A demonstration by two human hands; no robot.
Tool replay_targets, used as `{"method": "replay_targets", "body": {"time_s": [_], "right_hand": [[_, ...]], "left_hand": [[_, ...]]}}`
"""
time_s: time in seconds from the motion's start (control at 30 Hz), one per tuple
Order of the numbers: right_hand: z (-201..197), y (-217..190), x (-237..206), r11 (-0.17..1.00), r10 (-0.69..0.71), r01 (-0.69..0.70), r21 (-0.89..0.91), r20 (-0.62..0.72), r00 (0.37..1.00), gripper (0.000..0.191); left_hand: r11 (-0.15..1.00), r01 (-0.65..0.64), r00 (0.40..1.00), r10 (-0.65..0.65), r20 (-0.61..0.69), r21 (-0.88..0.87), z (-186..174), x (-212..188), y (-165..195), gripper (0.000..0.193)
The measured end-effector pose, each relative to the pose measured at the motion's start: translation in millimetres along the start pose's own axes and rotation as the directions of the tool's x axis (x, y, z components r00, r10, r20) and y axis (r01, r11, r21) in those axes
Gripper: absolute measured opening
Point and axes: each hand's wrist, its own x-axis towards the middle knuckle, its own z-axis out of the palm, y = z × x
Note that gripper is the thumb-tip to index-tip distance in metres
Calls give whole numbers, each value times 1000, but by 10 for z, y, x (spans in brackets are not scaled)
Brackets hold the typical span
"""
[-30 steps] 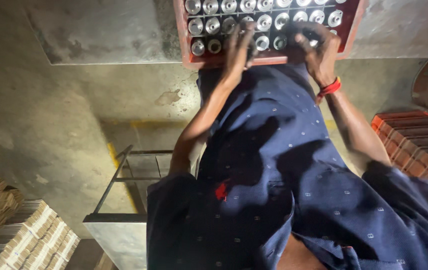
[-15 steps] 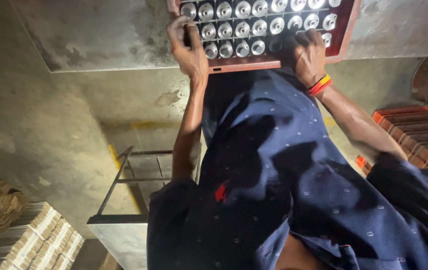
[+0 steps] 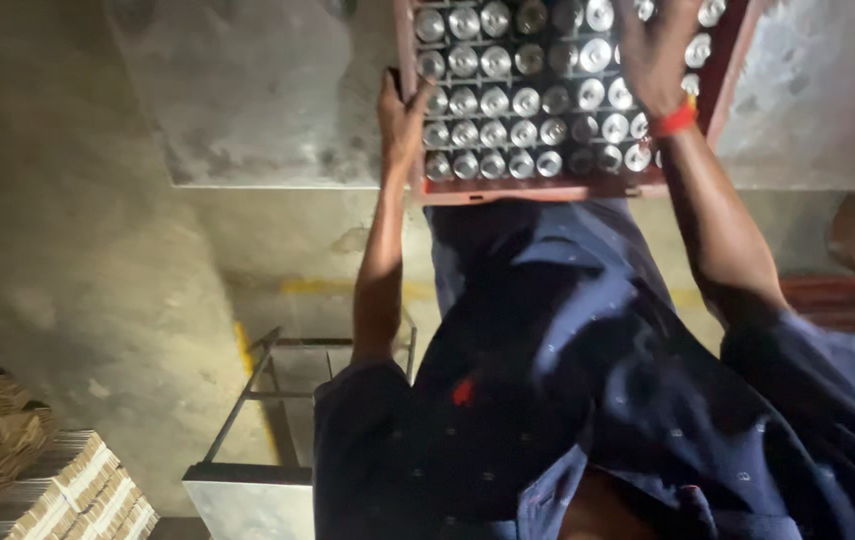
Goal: The person arranges small cylindrical metal parts into a red plastic tray, then uses a cylindrical tool to press them into place. The person moves the tray to a stack and repeats the process with another tray.
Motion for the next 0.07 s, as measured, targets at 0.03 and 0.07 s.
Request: {"method": "replay_targets", "body": {"time_s": [0.03,0.07], "right_hand": [[268,94,158,985,60,-68,157,57,997,16],[490,140,306,982,188,-187,-23,196,962,22]], "left_hand": [[999,35,999,-35,0,7,5,-37,-9,60],[997,71,997,-71,3,12,35,-81,-6,57]]}}
